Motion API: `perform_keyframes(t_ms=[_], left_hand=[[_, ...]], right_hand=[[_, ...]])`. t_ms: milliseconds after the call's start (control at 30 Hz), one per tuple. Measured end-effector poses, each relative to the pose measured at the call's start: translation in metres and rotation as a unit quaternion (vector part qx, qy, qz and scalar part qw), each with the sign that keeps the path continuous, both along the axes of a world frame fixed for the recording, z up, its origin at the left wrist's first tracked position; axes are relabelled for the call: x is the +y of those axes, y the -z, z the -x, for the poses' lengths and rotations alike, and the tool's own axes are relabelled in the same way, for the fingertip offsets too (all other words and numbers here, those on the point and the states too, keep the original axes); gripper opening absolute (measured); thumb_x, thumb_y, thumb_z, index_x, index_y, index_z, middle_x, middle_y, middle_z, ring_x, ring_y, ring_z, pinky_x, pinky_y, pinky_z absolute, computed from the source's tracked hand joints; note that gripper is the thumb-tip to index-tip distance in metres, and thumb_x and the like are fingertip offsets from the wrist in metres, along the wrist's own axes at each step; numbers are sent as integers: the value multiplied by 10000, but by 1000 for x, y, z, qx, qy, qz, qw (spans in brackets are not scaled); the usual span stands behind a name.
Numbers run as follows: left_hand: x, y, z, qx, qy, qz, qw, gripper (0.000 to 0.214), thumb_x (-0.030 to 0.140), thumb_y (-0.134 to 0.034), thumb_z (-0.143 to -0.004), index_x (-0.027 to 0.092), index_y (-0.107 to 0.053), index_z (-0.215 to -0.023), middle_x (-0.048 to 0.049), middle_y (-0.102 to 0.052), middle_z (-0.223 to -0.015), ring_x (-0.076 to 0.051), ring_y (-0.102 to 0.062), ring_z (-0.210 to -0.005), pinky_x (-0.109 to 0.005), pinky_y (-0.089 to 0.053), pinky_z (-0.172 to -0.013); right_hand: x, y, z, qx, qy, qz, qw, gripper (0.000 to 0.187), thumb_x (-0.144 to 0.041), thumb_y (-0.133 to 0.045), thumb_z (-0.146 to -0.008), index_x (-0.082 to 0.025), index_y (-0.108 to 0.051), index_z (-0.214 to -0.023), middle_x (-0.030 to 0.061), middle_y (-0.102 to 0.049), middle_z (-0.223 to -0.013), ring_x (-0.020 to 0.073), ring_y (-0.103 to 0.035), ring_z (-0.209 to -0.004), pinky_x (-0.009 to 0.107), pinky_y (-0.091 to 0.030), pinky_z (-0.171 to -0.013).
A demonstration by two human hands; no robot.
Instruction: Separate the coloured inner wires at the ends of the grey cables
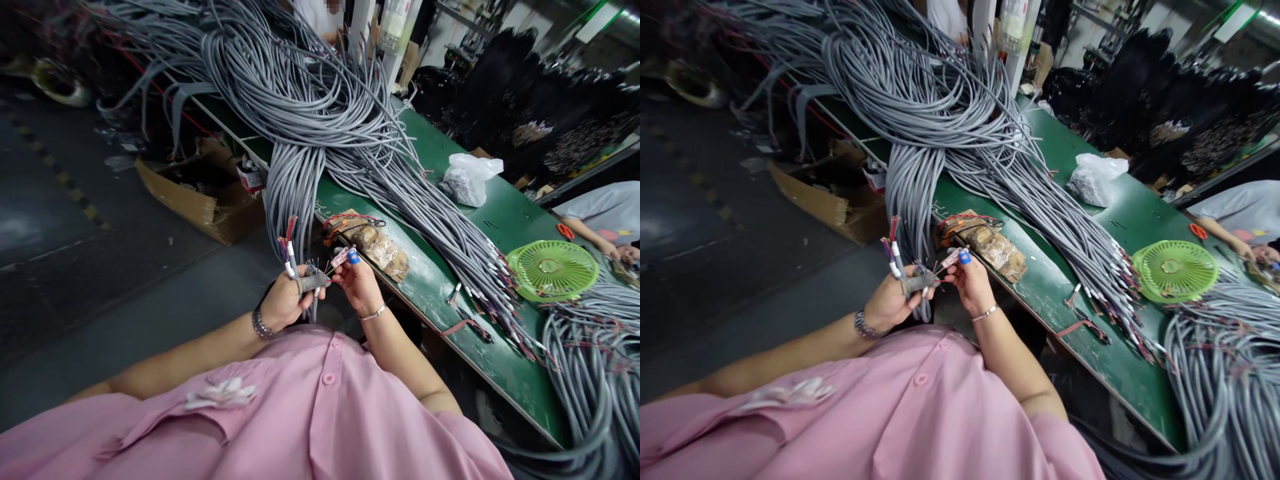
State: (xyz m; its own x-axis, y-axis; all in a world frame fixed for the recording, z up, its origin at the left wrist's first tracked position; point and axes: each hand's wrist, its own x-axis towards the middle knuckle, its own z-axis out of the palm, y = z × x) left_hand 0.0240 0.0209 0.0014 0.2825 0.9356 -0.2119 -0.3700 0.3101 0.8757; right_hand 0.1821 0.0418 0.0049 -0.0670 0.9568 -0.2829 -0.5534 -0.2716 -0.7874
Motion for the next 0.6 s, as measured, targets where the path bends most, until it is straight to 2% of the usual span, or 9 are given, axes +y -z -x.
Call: perform_keyframes(t_ms=[200, 400, 600], left_hand=[[5, -2, -4, -19, -2, 2, 1000, 191, 297, -702, -732, 122, -646, -680, -35, -647, -553, -41, -405, -336, -188, -203, -338], [4, 0, -8, -21, -15, 14, 1000, 182, 278, -706, -717, 115, -645, -665, -32, -640, -527, -39, -400, -321, -181, -202, -334], [4, 1, -9, -14, -17, 20, 1000, 192, 284, -713, -706, 117, -633, -654, -29, -637, -524, -38, -391, -315, -180, -201, -329]], right_hand=[[0, 0, 3, -18, 14, 6, 1000, 408, -587, -639, -777, -187, -640, -856, -7, -575, -699, 90, -504, -591, 202, -486, -536], [3, 1, 5, 11, 37, 23, 999, 337, -520, -672, -779, -191, -650, -846, 5, -620, -753, 96, -505, -620, 205, -468, -566], [3, 3, 3, 56, 3, 28, 998, 439, -614, -636, -766, -182, -647, -843, 13, -637, -768, 98, -533, -628, 204, -473, -553]])
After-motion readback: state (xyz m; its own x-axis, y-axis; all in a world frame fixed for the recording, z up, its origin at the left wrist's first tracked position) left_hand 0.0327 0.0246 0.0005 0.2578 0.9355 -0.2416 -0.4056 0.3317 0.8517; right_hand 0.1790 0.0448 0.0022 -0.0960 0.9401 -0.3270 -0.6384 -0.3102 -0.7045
